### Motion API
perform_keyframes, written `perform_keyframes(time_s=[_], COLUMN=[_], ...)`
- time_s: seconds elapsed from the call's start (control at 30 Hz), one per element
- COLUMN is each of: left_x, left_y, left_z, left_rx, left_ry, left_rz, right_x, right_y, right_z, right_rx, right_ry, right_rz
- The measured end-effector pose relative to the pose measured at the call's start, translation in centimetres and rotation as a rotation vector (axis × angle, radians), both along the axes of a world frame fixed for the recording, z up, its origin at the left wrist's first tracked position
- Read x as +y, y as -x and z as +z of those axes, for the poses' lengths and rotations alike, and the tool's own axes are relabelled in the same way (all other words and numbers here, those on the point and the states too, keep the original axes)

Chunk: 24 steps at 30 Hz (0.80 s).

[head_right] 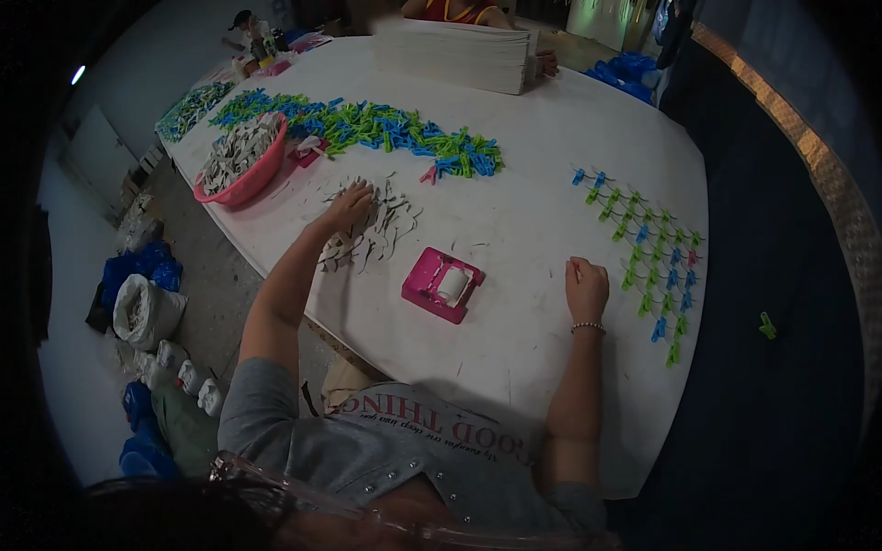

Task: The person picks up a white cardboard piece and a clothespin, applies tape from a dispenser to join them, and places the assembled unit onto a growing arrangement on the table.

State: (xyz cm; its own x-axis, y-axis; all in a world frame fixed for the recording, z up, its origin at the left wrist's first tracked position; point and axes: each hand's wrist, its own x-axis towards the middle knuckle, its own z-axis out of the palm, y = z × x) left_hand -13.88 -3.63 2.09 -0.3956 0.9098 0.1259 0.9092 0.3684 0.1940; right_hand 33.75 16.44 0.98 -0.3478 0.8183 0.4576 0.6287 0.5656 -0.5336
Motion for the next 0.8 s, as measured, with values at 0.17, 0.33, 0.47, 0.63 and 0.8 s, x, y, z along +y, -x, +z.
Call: perform_keyframes(time_s=[0.17,0.33,0.47,0.63,0.8], left_x=[0.8,-0.3,-0.7,-0.7,-1.1], left_y=[1.9,-4.5,-8.2,-12.1,-13.4], left_z=[2.5,8.2,7.8,5.6,4.5], left_rx=[-0.295,-1.210,-1.420,-1.700,-1.629], left_ry=[-0.284,-0.586,-0.561,-0.537,-0.569], left_rz=[-0.138,-0.084,-0.132,-0.075,-0.129], right_x=[0.0,-1.6,-6.0,-11.7,-13.4], right_y=[-0.1,0.9,3.8,6.6,9.2], right_z=[0.0,1.0,2.0,3.3,3.0], right_rx=[-0.010,-0.104,-0.023,-0.130,-0.255], right_ry=[-0.030,0.039,0.336,0.414,0.230], right_rz=[0.011,0.034,0.245,0.585,0.527])
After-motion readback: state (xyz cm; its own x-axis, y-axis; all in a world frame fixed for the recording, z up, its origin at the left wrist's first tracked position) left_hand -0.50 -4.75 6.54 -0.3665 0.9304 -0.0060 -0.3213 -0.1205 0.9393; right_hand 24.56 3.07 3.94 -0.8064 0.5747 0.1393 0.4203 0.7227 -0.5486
